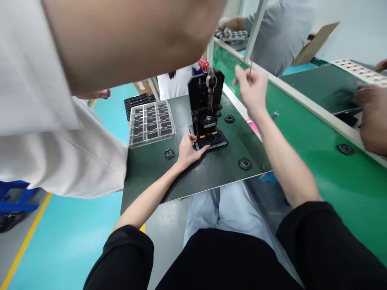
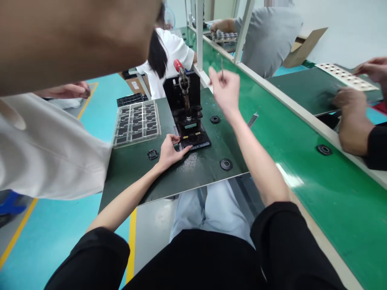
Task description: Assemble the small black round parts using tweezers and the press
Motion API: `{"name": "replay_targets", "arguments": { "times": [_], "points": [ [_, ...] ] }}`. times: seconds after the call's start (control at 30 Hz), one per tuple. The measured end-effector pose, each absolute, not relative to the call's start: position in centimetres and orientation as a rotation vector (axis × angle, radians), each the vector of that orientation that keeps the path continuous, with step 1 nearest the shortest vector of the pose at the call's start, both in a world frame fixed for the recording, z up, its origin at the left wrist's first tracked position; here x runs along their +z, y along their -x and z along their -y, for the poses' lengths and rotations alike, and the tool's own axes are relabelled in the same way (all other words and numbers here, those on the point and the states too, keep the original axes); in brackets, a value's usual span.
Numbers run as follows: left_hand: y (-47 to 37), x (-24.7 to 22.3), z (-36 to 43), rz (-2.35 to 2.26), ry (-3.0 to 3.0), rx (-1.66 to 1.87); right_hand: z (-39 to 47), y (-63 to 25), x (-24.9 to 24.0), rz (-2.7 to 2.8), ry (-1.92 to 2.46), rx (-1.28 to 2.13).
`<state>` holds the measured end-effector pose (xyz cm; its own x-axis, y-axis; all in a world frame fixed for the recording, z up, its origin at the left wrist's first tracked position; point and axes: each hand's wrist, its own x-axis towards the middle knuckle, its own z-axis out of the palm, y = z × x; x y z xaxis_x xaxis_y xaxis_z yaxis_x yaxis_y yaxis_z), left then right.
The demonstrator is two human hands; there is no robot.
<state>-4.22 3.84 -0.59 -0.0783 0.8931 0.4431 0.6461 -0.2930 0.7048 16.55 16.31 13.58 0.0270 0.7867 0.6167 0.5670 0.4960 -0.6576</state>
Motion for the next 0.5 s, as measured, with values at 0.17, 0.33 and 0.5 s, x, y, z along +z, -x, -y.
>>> {"name": "replay_targets", "arguments": {
  "times": [0.17,0.33,0.5],
  "points": [
    [4.3,-0.8,-4.0,-1.693,-2.016,1.292,-8.3,-17.5,5.7,1.903,1.368,0.486],
    [4.4,-0.9,-4.1,-1.686,-2.086,1.245,-6.5,-15.2,4.2,2.215,1.534,0.383],
    [4.4,2.4,-3.4,-1.624,-2.184,1.184,-7.1,-14.0,6.6,2.409,1.669,0.219]
  ]
}}
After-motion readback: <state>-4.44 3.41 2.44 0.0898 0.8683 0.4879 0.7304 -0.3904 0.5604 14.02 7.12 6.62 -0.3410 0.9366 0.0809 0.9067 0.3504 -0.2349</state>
